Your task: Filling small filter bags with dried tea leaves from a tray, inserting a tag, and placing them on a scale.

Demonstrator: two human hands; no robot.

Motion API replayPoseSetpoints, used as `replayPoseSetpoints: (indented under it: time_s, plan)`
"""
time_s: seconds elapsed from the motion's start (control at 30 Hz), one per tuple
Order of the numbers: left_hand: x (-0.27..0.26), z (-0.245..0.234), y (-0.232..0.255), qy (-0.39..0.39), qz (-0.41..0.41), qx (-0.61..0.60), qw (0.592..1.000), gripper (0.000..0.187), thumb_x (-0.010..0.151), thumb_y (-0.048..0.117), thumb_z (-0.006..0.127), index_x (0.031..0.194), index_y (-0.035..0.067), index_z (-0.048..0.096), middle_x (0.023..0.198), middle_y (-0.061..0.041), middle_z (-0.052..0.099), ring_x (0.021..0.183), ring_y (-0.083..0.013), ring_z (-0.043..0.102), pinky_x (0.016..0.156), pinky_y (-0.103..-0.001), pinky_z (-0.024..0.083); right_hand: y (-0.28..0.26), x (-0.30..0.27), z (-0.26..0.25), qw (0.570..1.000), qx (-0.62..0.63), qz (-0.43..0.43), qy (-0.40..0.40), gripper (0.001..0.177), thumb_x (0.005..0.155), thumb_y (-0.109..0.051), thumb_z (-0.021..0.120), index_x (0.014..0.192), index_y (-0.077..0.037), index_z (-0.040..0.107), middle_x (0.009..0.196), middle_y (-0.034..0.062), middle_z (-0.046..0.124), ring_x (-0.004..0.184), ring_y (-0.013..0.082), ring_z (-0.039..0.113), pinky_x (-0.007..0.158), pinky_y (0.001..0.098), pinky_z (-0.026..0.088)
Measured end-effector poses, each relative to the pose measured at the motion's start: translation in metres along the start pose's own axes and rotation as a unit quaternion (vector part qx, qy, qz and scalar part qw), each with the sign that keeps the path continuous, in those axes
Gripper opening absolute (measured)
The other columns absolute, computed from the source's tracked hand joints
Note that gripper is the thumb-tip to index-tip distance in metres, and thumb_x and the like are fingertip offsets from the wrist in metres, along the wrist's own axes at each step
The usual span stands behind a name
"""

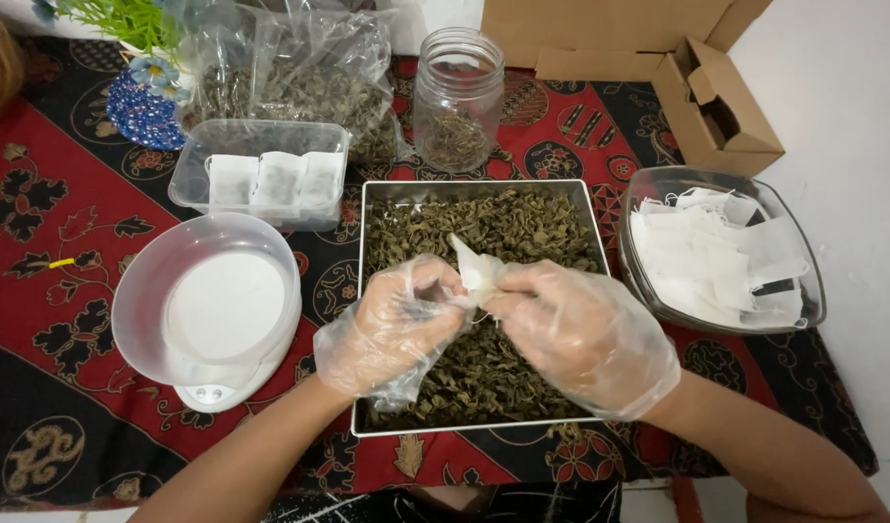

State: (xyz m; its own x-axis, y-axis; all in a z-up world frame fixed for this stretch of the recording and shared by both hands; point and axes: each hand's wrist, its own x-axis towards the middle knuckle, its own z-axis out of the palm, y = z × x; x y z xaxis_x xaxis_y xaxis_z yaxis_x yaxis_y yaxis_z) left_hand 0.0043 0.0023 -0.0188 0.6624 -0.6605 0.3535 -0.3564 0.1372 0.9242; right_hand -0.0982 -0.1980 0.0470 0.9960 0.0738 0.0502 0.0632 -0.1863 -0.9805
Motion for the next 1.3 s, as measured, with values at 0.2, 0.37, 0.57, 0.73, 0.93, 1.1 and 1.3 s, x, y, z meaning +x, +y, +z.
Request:
replayPoseSetpoints:
  time_s: [0.2,0.37,0.57,0.73,0.93,1.1,1.3]
  plan:
    - [-0.001,0.007,0.025,-0.037,0.093,-0.045,0.994,0.012,0.092,0.000,0.064,0.099,0.009,0.067,0.094,-0.003,0.066,0.081,-0.0124,0.063,0.076,-0.026,0.056,-0.013,0.002,0.009,0.895,-0.423,-0.136,0.021,0.036,0.103,-0.021,0.044,0.132,-0.005,0.056,0.057,-0.0049,0.061,0.034,0.0037,0.045,0.029,0.0196,0.044]
    - [0.004,0.007,-0.006,-0.053,0.219,-0.037,0.973,0.018,0.095,-0.003,0.063,0.112,0.003,0.061,0.095,-0.005,0.066,0.076,-0.0096,0.064,0.068,-0.017,0.061,-0.014,0.009,-0.001,0.912,-0.400,0.009,0.092,0.027,0.089,-0.029,0.066,0.113,-0.020,0.072,0.115,0.0071,0.072,0.062,0.0082,0.073,0.046,0.0179,0.062]
    - [0.008,0.011,0.039,0.032,0.191,0.436,0.879,0.074,0.098,0.064,0.037,0.135,0.003,0.058,0.132,-0.011,0.065,0.117,-0.0274,0.062,0.101,-0.050,0.045,-0.002,0.017,-0.023,0.933,-0.282,-0.224,-0.028,0.007,0.090,-0.010,0.069,0.092,-0.005,0.073,0.090,0.0078,0.075,0.083,0.0149,0.073,0.082,0.0270,0.063]
    - [-0.013,0.009,-0.025,-0.086,0.061,0.491,0.865,0.066,0.100,0.055,0.046,0.151,0.013,0.039,0.141,-0.010,0.050,0.129,-0.0318,0.043,0.115,-0.051,0.024,-0.001,0.017,-0.019,0.925,-0.312,-0.215,-0.008,0.013,0.090,-0.015,0.069,0.093,-0.006,0.076,0.093,0.0082,0.076,0.084,0.0168,0.071,0.083,0.0319,0.059]
    - [-0.001,0.011,-0.012,-0.113,-0.018,0.475,0.872,0.053,0.095,0.041,0.039,0.142,0.020,0.049,0.133,-0.007,0.055,0.118,-0.0274,0.049,0.106,-0.047,0.036,-0.013,0.018,-0.022,0.929,-0.306,-0.206,-0.035,0.014,0.091,-0.015,0.066,0.094,-0.004,0.075,0.096,0.0099,0.076,0.087,0.0187,0.073,0.086,0.0351,0.058]
    - [-0.009,0.009,-0.075,0.028,-0.219,-0.257,0.941,0.041,0.100,0.013,0.052,0.138,0.001,0.060,0.122,-0.010,0.070,0.103,-0.0202,0.067,0.097,-0.033,0.054,-0.023,0.026,-0.035,0.922,-0.255,-0.290,-0.028,0.020,0.097,-0.015,0.057,0.090,-0.002,0.070,0.083,0.0105,0.074,0.068,0.0165,0.073,0.062,0.0262,0.064]
    - [0.001,0.001,-0.018,-0.038,0.092,0.329,0.939,0.058,0.105,0.048,0.027,0.136,0.009,0.056,0.114,-0.011,0.062,0.098,-0.0304,0.062,0.084,-0.047,0.046,0.014,0.030,-0.064,0.855,-0.362,-0.372,0.012,0.032,0.090,0.001,0.073,0.119,0.001,0.059,0.096,0.0134,0.066,0.079,0.0175,0.065,0.062,0.0231,0.060]
